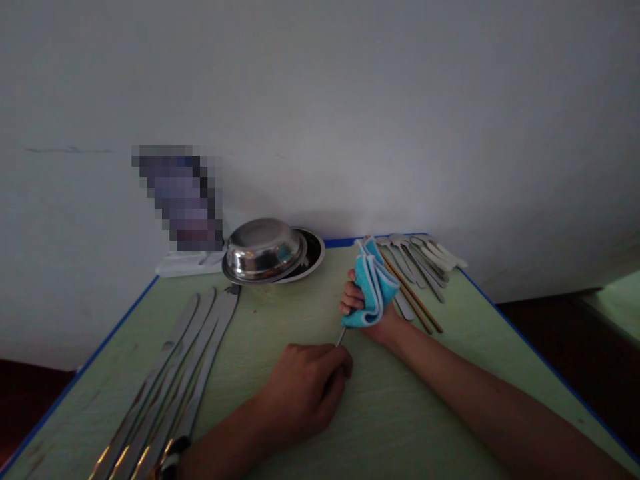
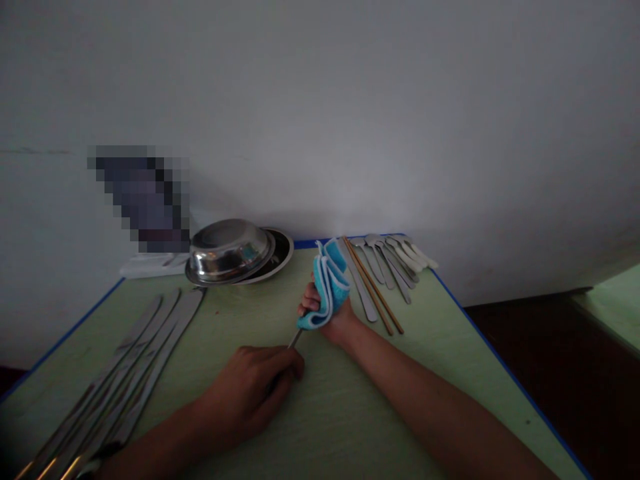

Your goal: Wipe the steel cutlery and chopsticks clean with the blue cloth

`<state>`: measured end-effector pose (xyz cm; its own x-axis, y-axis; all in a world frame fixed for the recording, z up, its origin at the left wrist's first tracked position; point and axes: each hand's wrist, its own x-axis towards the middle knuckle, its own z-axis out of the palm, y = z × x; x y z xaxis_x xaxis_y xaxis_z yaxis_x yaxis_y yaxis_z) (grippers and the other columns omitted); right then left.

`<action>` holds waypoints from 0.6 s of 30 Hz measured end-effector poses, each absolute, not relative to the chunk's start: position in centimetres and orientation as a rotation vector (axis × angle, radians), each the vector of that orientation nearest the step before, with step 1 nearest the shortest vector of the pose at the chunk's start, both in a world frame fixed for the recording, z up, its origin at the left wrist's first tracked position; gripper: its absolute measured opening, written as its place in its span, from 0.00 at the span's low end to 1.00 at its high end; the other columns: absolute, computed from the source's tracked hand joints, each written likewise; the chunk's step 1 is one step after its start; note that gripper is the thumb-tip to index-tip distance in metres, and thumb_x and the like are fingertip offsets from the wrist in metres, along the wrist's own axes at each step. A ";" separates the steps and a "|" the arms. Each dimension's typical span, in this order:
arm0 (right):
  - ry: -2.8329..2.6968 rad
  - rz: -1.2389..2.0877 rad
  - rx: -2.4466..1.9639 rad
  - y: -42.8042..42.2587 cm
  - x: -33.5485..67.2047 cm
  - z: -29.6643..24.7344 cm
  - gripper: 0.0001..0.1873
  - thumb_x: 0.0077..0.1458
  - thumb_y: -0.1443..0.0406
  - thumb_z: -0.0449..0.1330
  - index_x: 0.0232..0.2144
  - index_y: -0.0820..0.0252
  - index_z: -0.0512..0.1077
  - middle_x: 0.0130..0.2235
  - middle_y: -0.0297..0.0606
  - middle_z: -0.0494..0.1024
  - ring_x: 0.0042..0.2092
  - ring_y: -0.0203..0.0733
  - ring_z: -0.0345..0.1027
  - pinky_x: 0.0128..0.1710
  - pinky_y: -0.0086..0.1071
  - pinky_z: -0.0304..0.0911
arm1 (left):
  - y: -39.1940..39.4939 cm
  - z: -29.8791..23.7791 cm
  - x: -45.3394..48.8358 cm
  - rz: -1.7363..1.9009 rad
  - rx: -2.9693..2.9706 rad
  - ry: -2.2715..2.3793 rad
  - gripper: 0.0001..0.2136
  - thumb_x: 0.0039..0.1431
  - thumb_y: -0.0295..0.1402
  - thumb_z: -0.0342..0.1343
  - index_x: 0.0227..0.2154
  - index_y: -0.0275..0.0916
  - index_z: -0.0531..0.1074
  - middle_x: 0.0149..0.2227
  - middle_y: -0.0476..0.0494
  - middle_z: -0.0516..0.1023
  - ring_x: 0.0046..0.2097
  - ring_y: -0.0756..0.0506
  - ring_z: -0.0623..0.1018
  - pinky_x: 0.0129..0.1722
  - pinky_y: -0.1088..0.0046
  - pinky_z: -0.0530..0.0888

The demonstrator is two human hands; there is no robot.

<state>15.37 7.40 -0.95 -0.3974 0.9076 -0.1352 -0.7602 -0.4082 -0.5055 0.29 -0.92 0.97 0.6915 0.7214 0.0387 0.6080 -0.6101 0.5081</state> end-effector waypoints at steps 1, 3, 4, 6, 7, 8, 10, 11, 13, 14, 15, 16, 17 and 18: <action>-0.437 1.966 -0.488 7.4 15.4 -0.8 0.10 0.49 0.59 0.54 0.21 0.56 0.59 0.12 0.21 0.52 0.14 0.29 0.43 0.18 0.26 0.50 | -0.9 1.0 0.3 0.331 2.442 1.024 0.07 0.55 0.24 0.44 0.33 0.40 0.66 0.30 0.50 0.74 0.29 0.49 0.73 0.31 0.74 0.64; -0.418 1.977 -0.498 7.3 15.3 -0.7 0.10 0.50 0.61 0.53 0.20 0.57 0.59 0.12 0.22 0.53 0.14 0.28 0.43 0.19 0.26 0.51 | -0.9 0.9 0.2 0.329 2.449 1.023 0.07 0.55 0.25 0.44 0.33 0.40 0.66 0.29 0.50 0.74 0.29 0.49 0.73 0.30 0.74 0.64; -0.412 1.981 -0.500 7.3 15.3 -0.7 0.10 0.50 0.62 0.52 0.20 0.57 0.59 0.12 0.22 0.54 0.14 0.28 0.44 0.19 0.26 0.51 | -0.9 0.9 0.2 0.329 2.452 1.024 0.07 0.55 0.25 0.44 0.33 0.40 0.66 0.29 0.50 0.74 0.29 0.49 0.73 0.30 0.74 0.64; -0.404 1.984 -0.502 7.3 15.3 -0.6 0.10 0.51 0.63 0.51 0.20 0.57 0.59 0.12 0.23 0.54 0.14 0.28 0.44 0.19 0.26 0.51 | -0.9 0.8 0.2 0.336 2.455 1.021 0.07 0.56 0.25 0.44 0.33 0.40 0.66 0.29 0.50 0.73 0.29 0.49 0.73 0.30 0.74 0.64; -0.402 1.982 -0.506 7.3 15.3 -0.6 0.10 0.51 0.64 0.50 0.20 0.57 0.59 0.12 0.23 0.54 0.14 0.28 0.44 0.19 0.26 0.51 | -0.9 0.8 0.2 0.340 2.454 1.020 0.07 0.56 0.25 0.44 0.33 0.40 0.66 0.29 0.50 0.73 0.29 0.49 0.73 0.30 0.74 0.64; -0.399 1.980 -0.510 7.4 15.3 -0.6 0.10 0.51 0.64 0.50 0.20 0.57 0.59 0.12 0.23 0.53 0.14 0.29 0.44 0.19 0.26 0.51 | -0.9 0.8 0.2 0.343 2.454 1.021 0.07 0.56 0.25 0.44 0.33 0.40 0.66 0.29 0.50 0.73 0.29 0.49 0.73 0.30 0.74 0.64; -0.395 1.978 -0.524 7.4 15.3 -0.6 0.10 0.51 0.63 0.50 0.20 0.57 0.59 0.12 0.23 0.53 0.14 0.29 0.43 0.19 0.26 0.51 | -0.9 0.8 0.3 0.342 2.456 1.023 0.07 0.56 0.25 0.44 0.33 0.40 0.66 0.29 0.49 0.74 0.29 0.49 0.73 0.30 0.74 0.64; -0.391 1.979 -0.532 7.3 15.3 -0.5 0.10 0.51 0.64 0.49 0.20 0.57 0.59 0.12 0.23 0.52 0.14 0.29 0.43 0.19 0.26 0.51 | -0.9 0.8 0.3 0.339 2.459 1.025 0.07 0.56 0.25 0.44 0.33 0.40 0.66 0.29 0.49 0.74 0.29 0.49 0.73 0.30 0.74 0.64; -0.381 1.985 -0.534 7.3 15.3 -0.5 0.09 0.50 0.65 0.49 0.20 0.58 0.58 0.13 0.23 0.53 0.14 0.29 0.43 0.19 0.26 0.51 | -0.9 0.8 0.3 0.337 2.468 1.030 0.07 0.55 0.25 0.44 0.33 0.40 0.66 0.29 0.49 0.74 0.28 0.49 0.73 0.30 0.74 0.63; -0.374 1.990 -0.531 7.3 15.3 -0.4 0.09 0.50 0.66 0.48 0.19 0.58 0.58 0.13 0.24 0.53 0.14 0.29 0.44 0.19 0.26 0.52 | -0.9 0.8 0.3 0.338 2.472 1.031 0.07 0.55 0.25 0.44 0.33 0.40 0.66 0.28 0.50 0.74 0.28 0.49 0.73 0.29 0.74 0.63; -0.366 1.993 -0.527 7.2 15.3 -0.4 0.09 0.49 0.66 0.48 0.19 0.58 0.57 0.13 0.25 0.54 0.15 0.29 0.45 0.19 0.26 0.52 | -0.9 0.8 0.3 0.339 2.476 1.032 0.07 0.55 0.25 0.44 0.33 0.40 0.66 0.28 0.50 0.74 0.28 0.49 0.73 0.29 0.74 0.63; -0.359 1.994 -0.528 7.2 15.2 -0.4 0.09 0.49 0.67 0.47 0.18 0.58 0.56 0.14 0.25 0.54 0.15 0.29 0.46 0.20 0.26 0.52 | -0.9 0.8 0.3 0.338 2.480 1.033 0.07 0.55 0.25 0.44 0.33 0.40 0.66 0.28 0.50 0.74 0.28 0.49 0.73 0.29 0.74 0.63; -0.356 1.992 -0.536 7.2 15.1 -0.4 0.10 0.49 0.67 0.47 0.17 0.58 0.54 0.14 0.26 0.55 0.15 0.29 0.46 0.20 0.26 0.53 | -0.9 0.8 0.3 0.337 2.483 1.033 0.07 0.55 0.25 0.44 0.33 0.40 0.66 0.28 0.50 0.74 0.27 0.49 0.73 0.29 0.74 0.63; -0.362 1.991 -0.552 7.3 15.0 -0.5 0.11 0.48 0.67 0.47 0.17 0.58 0.53 0.14 0.26 0.55 0.16 0.29 0.47 0.20 0.26 0.54 | -1.0 0.8 0.3 0.335 2.486 1.033 0.07 0.55 0.25 0.44 0.33 0.40 0.66 0.27 0.50 0.74 0.27 0.49 0.73 0.28 0.74 0.63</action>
<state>15.01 7.26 -0.49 -0.3987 0.8886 -0.2266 -0.7521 -0.4582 -0.4737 0.27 -0.95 0.78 0.6943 0.7174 0.0579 0.6148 -0.6330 0.4705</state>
